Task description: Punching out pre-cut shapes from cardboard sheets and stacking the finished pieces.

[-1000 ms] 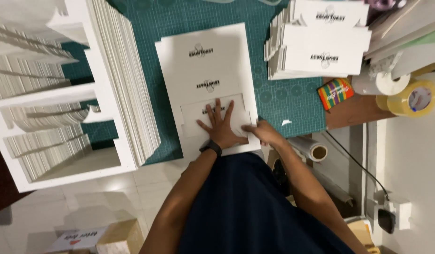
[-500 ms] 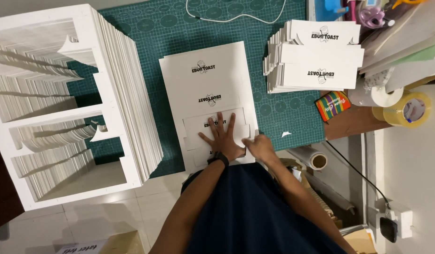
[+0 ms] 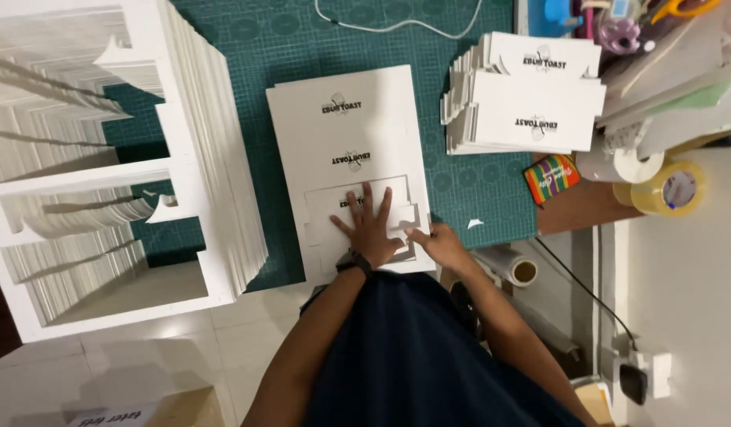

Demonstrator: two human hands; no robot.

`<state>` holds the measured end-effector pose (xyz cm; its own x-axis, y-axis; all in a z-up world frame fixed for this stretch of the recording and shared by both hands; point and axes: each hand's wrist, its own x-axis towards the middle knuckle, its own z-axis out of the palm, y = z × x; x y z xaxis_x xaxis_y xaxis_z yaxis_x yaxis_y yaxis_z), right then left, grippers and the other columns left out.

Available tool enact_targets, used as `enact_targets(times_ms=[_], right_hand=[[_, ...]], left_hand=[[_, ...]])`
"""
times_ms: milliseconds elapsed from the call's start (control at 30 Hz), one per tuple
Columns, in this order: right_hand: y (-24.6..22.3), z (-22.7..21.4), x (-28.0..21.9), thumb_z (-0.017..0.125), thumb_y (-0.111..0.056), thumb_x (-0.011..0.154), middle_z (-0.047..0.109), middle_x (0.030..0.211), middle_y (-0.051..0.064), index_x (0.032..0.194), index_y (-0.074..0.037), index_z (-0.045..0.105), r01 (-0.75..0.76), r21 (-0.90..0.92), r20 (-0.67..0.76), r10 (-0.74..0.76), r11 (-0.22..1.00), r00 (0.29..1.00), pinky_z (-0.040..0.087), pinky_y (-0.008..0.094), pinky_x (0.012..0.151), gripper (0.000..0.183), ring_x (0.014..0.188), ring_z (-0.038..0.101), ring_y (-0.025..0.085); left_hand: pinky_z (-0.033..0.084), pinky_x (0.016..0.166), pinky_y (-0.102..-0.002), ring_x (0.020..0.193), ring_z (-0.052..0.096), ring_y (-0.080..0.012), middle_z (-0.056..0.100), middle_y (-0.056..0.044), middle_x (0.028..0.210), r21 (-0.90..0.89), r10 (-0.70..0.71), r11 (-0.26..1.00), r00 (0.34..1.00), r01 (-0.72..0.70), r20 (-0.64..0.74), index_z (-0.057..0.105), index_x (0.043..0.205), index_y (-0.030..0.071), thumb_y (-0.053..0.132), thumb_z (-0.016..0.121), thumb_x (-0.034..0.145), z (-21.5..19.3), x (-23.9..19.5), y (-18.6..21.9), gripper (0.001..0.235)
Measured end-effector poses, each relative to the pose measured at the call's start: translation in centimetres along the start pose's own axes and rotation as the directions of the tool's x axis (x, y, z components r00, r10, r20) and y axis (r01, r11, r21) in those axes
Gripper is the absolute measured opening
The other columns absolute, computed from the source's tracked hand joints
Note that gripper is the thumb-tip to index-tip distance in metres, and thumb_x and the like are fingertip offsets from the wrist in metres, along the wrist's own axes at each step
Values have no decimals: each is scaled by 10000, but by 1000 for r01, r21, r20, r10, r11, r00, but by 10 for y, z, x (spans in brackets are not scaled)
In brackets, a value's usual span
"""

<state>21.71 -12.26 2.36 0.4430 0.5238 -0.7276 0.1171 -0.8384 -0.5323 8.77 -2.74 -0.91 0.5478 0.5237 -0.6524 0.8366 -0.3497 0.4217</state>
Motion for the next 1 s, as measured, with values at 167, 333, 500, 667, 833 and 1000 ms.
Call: enact_targets(times_ms=[167, 333, 500, 667, 833, 1000], right_hand=[[21, 4, 11, 751, -428, 887, 516, 486, 33, 555, -108, 587, 20, 52, 40, -22, 998, 999, 405, 317, 507, 489, 514, 545, 188], [52, 10, 28, 719, -531, 919, 594, 570, 101, 675, -66, 662, 22, -21, 42, -21, 1000, 999, 438, 350, 547, 528, 589, 605, 232], [62, 12, 28, 662, -677, 930, 704, 1062, 250, 1231, -36, 679, 48, -124, -2, -49, 991, 999, 554, 493, 798, 709, 1042, 703, 408], [40, 19, -3, 759, -471, 914, 651, 1085, 265, 1440, -12, 490, -5, 6, -147, 6, 1000, 989, 558, 507, 848, 748, 1099, 678, 424], [20, 19, -16, 738, -365, 922, 621, 1246, 321, 1426, -3, 491, 3, -60, -113, -10, 998, 993, 525, 578, 977, 668, 1222, 615, 479], [35, 27, -6, 793, -282, 870, 561, 1257, 366, 1374, 30, 526, 109, -290, -300, -198, 951, 933, 445, 615, 1067, 651, 1255, 539, 564]], left_hand=[[-183, 1048, -821, 1518, -258, -433, -251, -81, 1694, -55, 41, 998, 999, -40, 20, -47, 1634, 405, 251, 658, 943, 13, 8, -12, 999], [-170, 1081, -793, 1550, -163, -405, -116, -86, 1713, -156, 147, 975, 986, -157, -75, 163, 1630, 308, 219, 644, 960, 42, 19, -50, 830], [252, 1196, -567, 1410, 419, -383, 531, -173, 1439, -354, -59, 902, 741, -248, -669, 570, 1415, 68, -3, 631, 946, 61, -48, -108, 478], [323, 1199, -581, 1490, 264, -439, 261, -246, 1584, -681, -479, 710, 833, 182, -277, 252, 1596, 66, 247, 635, 951, 101, -91, -142, 772], [494, 1089, -420, 1425, 414, -381, 368, -218, 1543, -824, -504, 555, 836, 119, -219, 329, 1568, 75, 184, 632, 948, 67, -110, -119, 699], [524, 1051, -384, 1330, 533, -352, 497, -203, 1424, -814, -574, 533, 805, 229, -150, 529, 1425, 38, 323, 690, 918, 55, -109, -127, 603]])
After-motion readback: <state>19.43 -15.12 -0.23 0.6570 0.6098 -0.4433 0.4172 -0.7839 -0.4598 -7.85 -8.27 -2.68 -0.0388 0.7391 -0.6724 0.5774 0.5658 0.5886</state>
